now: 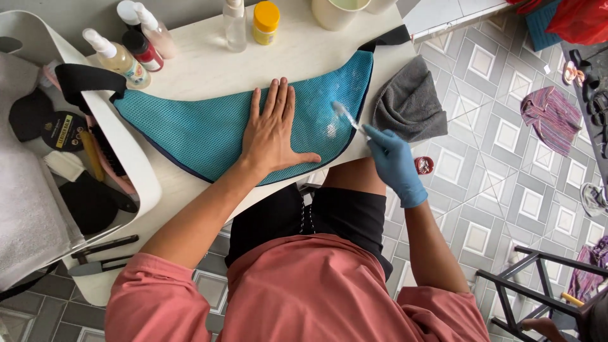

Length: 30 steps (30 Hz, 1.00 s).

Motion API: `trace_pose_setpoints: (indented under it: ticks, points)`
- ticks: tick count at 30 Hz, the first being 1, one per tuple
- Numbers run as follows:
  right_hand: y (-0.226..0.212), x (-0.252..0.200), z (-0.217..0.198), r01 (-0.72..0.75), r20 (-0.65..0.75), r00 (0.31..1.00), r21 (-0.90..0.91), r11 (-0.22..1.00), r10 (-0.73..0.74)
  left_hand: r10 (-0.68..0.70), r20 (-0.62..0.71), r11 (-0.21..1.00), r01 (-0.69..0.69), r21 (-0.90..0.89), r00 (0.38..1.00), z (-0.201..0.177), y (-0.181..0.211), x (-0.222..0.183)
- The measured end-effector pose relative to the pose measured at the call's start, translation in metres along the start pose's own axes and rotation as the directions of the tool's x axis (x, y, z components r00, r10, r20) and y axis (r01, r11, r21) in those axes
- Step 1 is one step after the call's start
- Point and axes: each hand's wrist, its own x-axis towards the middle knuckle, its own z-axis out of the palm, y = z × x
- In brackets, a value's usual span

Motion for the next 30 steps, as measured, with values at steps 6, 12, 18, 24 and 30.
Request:
trace_pose_setpoints:
  ticks: [6, 12, 18, 24, 30]
  points:
    - [0.014, -0.014, 0.003, -0.016, 0.022, 1.000, 0.103, 0.995, 0.013, 0.010, -0.008, 1.000, -0.010, 0.000, 1.000, 0.000, 0.000, -0.001]
    - [-0.002, -0.029, 0.012, -0.098, 0.106, 0.991, 0.153, 0.983, 0.082, 0.007, -0.011, 1.000, -0.007, 0.001, 1.000, 0.000, -0.001, -0.001]
    - [0.007, -0.047, 0.026, -0.050, -0.072, 0.996, 0.016, 0.999, 0.051, 0.012, -0.029, 1.000, -0.012, 0.000, 1.000, -0.001, -0.001, -0.002]
    - [0.007, -0.055, 0.025, -0.028, -0.074, 0.997, 0.043, 0.999, 0.031, 0.029, 0.004, 0.999, -0.029, -0.032, 1.000, -0.001, -0.001, -0.001]
    - [-0.029, -0.054, 0.034, -0.043, -0.046, 0.998, 0.068, 0.997, 0.046, 0.113, -0.064, 0.994, -0.112, 0.010, 0.992, 0.009, -0.005, -0.001]
